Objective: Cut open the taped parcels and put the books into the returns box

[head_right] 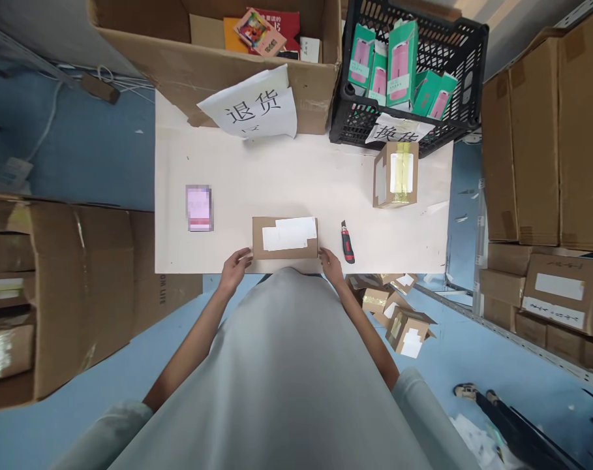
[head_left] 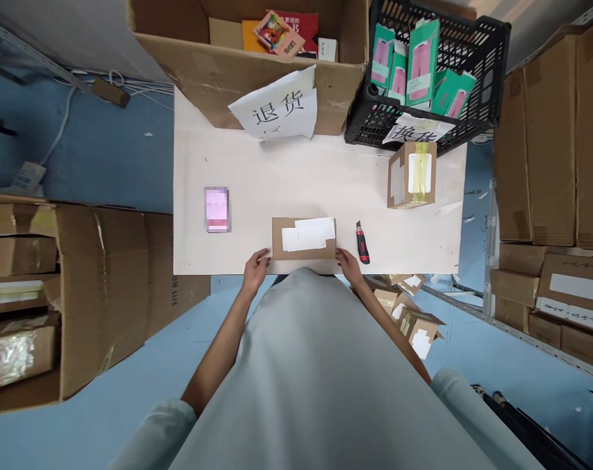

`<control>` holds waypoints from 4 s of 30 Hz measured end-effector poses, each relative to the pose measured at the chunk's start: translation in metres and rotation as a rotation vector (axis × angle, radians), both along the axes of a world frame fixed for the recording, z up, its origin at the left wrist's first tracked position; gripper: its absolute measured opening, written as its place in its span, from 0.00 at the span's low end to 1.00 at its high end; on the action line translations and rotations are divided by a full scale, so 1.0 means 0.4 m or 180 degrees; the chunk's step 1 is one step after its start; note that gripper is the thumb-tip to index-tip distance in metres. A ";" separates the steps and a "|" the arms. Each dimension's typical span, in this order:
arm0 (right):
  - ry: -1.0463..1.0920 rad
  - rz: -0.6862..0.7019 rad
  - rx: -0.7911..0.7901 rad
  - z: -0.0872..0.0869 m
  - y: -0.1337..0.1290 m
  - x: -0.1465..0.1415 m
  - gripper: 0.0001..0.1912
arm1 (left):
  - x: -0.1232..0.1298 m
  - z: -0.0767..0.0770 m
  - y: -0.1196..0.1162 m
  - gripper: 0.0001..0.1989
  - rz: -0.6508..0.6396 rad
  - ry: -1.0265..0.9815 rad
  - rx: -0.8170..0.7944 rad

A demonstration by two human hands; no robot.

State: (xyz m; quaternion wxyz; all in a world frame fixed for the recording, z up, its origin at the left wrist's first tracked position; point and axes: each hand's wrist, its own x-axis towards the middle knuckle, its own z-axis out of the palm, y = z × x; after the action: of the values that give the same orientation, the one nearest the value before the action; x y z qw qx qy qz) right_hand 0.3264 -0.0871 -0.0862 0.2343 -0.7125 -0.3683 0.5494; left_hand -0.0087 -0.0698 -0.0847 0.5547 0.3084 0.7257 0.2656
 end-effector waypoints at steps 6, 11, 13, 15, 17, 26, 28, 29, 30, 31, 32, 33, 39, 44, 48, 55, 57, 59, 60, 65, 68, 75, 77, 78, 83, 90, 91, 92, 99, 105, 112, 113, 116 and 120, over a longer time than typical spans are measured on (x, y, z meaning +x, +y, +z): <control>-0.0036 0.0239 0.0227 0.019 -0.016 -0.017 0.32 | 0.023 0.018 -0.016 0.25 -0.0200 0.0045 0.0013; -0.0212 0.0178 0.0722 0.072 0.051 -0.008 0.32 | 0.018 0.078 0.042 0.25 -0.0260 0.0146 0.0436; -0.0317 0.0175 0.0952 0.101 0.091 -0.006 0.31 | 0.017 0.114 0.076 0.25 -0.0291 0.0175 0.0773; -0.0411 0.0142 0.1118 0.128 0.130 -0.006 0.31 | 0.016 0.149 0.107 0.26 -0.0295 0.0191 0.1006; -0.0475 0.0136 0.1194 0.143 0.161 -0.007 0.29 | 0.016 0.174 0.130 0.28 -0.0283 0.0213 0.1094; -0.0530 0.0171 0.0715 0.082 0.166 -0.025 0.30 | 0.019 0.157 0.105 0.31 -0.0323 0.0082 0.0491; -0.0549 0.0078 0.0750 0.078 0.157 -0.029 0.32 | 0.019 0.150 0.094 0.32 -0.0233 0.0085 0.0502; -0.0561 0.0038 0.0770 0.077 0.154 -0.032 0.33 | 0.019 0.148 0.091 0.33 -0.0188 0.0110 0.0509; -0.0566 0.0012 0.0782 0.077 0.152 -0.033 0.32 | 0.020 0.148 0.089 0.34 -0.0163 0.0147 0.0530; -0.0562 0.0005 0.0789 0.075 0.151 -0.034 0.32 | 0.021 0.150 0.088 0.34 -0.0171 0.0191 0.0573; -0.0547 0.0019 0.0786 0.073 0.151 -0.033 0.31 | 0.023 0.155 0.088 0.33 -0.0217 0.0254 0.0646; -0.0533 0.0030 0.0783 0.069 0.150 -0.030 0.31 | 0.028 0.164 0.089 0.32 -0.0300 0.0341 0.0746; -0.0726 -0.0267 0.0804 0.029 0.131 0.059 0.32 | 0.114 0.282 0.082 0.25 -0.1137 0.0575 0.1444; -0.0854 -0.0529 0.0680 0.004 0.120 0.131 0.33 | 0.215 0.358 0.066 0.26 -0.1843 0.0270 0.1790; -0.0791 -0.0450 0.0622 0.005 0.123 0.139 0.32 | 0.241 0.355 0.057 0.26 -0.2015 0.0448 0.1984; -0.0636 -0.0238 0.0779 0.041 0.132 0.089 0.31 | 0.178 0.314 0.055 0.28 -0.1830 0.0927 0.1828; -0.0610 -0.0152 0.0789 0.056 0.139 0.060 0.29 | 0.146 0.288 0.058 0.28 -0.1684 0.1048 0.1707; -0.0670 -0.0028 0.0830 0.074 0.147 0.023 0.26 | 0.109 0.254 0.064 0.29 -0.1555 0.1157 0.1570; -0.0741 0.0063 0.0854 0.085 0.150 0.002 0.24 | 0.090 0.236 0.067 0.28 -0.1507 0.1214 0.1492; -0.1568 0.0718 0.1134 0.172 0.165 -0.121 0.18 | -0.010 0.155 0.095 0.22 -0.1172 0.1493 0.1256; -0.1896 0.1312 0.1495 0.242 0.180 -0.206 0.16 | -0.065 0.125 0.119 0.20 -0.0888 0.1727 0.1216; -0.2014 0.2312 0.1602 0.346 0.224 -0.352 0.24 | -0.136 0.107 0.142 0.18 -0.0427 0.1823 0.0677; -0.2004 0.2272 0.1490 0.350 0.224 -0.358 0.25 | -0.137 0.110 0.139 0.17 -0.0361 0.1729 0.0702; -0.2003 0.2211 0.1416 0.347 0.222 -0.353 0.25 | -0.134 0.112 0.138 0.17 -0.0324 0.1679 0.0719; -0.1931 0.1641 0.0979 0.284 0.227 -0.235 0.20 | -0.079 0.126 0.138 0.14 -0.0120 0.1509 0.0662; -0.1005 0.0862 0.0483 0.152 0.198 -0.014 0.20 | 0.033 0.155 0.118 0.13 -0.0306 0.1304 0.0506; -0.0892 0.0820 0.0493 0.140 0.177 0.000 0.20 | 0.034 0.157 0.105 0.13 -0.0327 0.1304 0.0479; -0.0827 0.0791 0.0503 0.131 0.154 0.008 0.20 | 0.032 0.158 0.090 0.14 -0.0352 0.1260 0.0443; -0.0690 0.0557 0.0506 0.103 0.024 0.010 0.21 | 0.010 0.138 -0.017 0.17 -0.0421 0.0799 0.0204; -0.0709 0.0507 0.0962 0.091 0.037 -0.024 0.23 | 0.037 0.122 0.003 0.20 -0.0310 0.0814 0.0574; -0.1050 0.0895 0.0891 0.104 0.103 -0.039 0.17 | 0.044 0.135 0.105 0.22 -0.0546 0.1317 0.0478; -0.1067 0.0978 0.0893 0.111 0.114 -0.026 0.15 | 0.054 0.140 0.121 0.23 -0.0585 0.1455 0.0575; -0.1328 0.0869 0.1030 0.140 0.162 0.043 0.14 | 0.114 0.161 0.174 0.29 -0.0740 0.1759 0.1141; -0.2174 0.0087 0.1293 0.176 0.262 0.197 0.23 | 0.257 0.199 0.255 0.26 -0.1305 0.1603 0.1721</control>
State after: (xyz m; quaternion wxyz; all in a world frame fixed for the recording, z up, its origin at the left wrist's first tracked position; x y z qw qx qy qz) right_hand 0.4053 0.0175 -0.0157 0.2271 -0.7884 -0.5357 0.1998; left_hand 0.0942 0.0321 -0.0051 0.3004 0.6362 0.6664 0.2469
